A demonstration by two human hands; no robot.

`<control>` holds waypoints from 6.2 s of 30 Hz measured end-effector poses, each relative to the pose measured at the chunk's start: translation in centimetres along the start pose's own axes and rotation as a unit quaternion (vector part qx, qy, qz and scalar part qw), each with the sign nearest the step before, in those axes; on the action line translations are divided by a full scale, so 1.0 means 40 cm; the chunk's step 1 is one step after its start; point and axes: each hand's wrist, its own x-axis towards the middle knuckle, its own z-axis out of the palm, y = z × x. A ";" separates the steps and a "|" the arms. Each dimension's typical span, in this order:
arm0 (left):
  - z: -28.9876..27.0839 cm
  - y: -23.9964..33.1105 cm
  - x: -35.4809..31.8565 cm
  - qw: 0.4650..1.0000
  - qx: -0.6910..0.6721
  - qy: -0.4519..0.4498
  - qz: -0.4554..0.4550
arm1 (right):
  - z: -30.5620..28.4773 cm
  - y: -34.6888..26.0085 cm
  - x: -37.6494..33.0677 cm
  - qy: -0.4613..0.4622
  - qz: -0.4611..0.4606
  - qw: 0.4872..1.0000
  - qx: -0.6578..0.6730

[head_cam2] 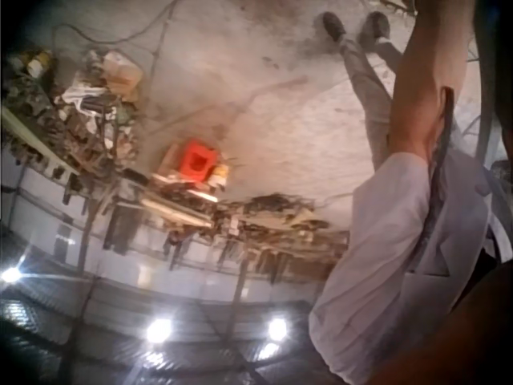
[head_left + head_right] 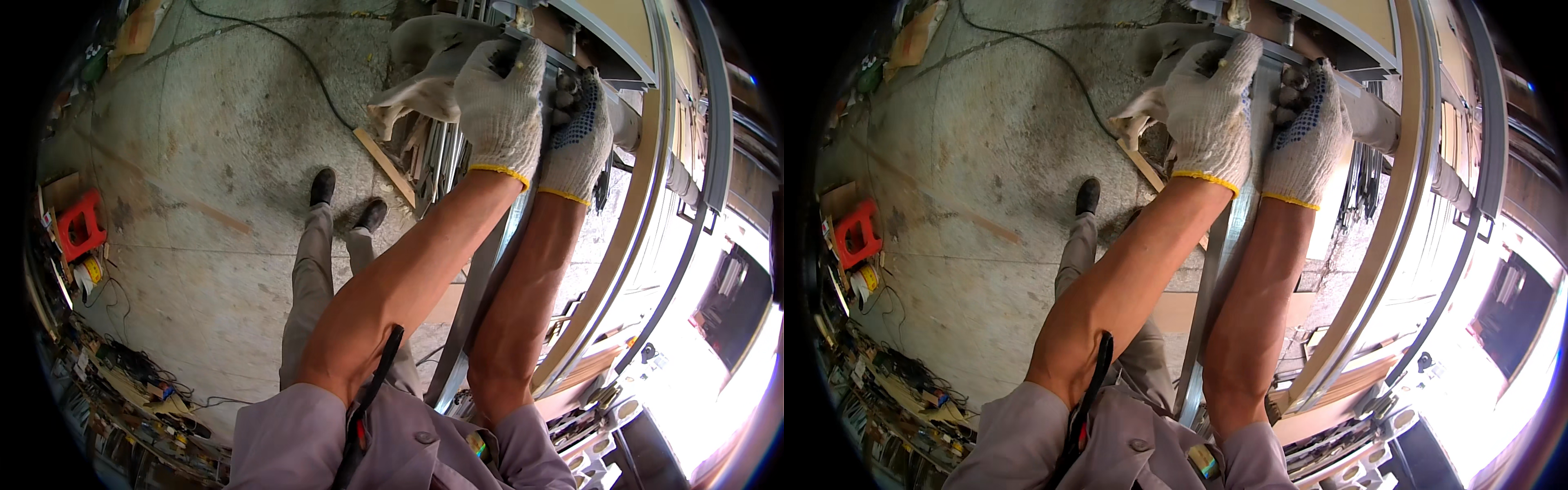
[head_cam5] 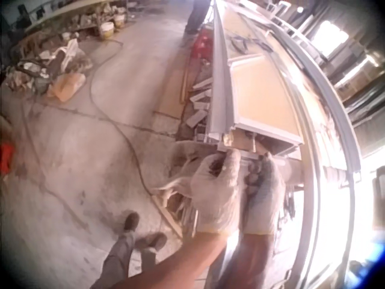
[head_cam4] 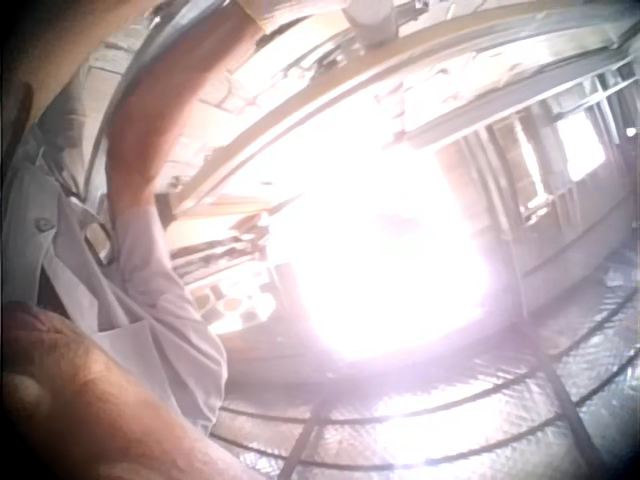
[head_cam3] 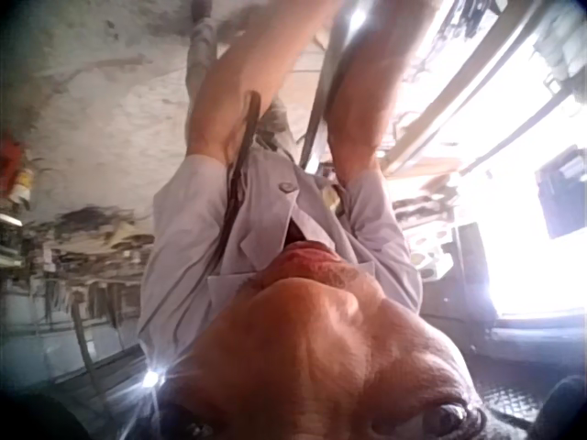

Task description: The person assembles a window frame by inserting metal strips into the frame profile, applying sealant with a caulking gun, and securing components with a pneumatic nail gun. The person handles metal strips, a sealant tube, and a nail gun while working on a large frame structure.

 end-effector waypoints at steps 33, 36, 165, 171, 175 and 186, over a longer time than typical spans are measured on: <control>0.015 0.003 0.012 0.999 0.022 -0.007 -0.029 | 0.021 -0.012 -0.006 0.036 0.006 0.999 0.028; -0.002 0.001 0.027 0.997 0.052 -0.013 -0.053 | 0.023 -0.018 -0.011 0.039 0.010 0.999 0.019; 0.713 -0.113 0.275 -0.280 0.278 -0.916 0.076 | 0.106 -0.045 -0.020 0.284 0.085 0.941 -0.161; 0.686 -0.092 0.276 -0.237 0.515 -0.824 -0.014 | 0.098 -0.040 -0.009 0.278 0.099 0.923 -0.249; 0.703 -0.079 0.250 -0.353 0.417 -0.827 0.129 | 0.094 -0.043 -0.017 0.293 0.066 0.933 -0.199; 0.665 -0.095 0.271 -0.226 0.537 -0.813 0.011 | 0.100 -0.077 -0.036 0.278 0.068 0.946 -0.152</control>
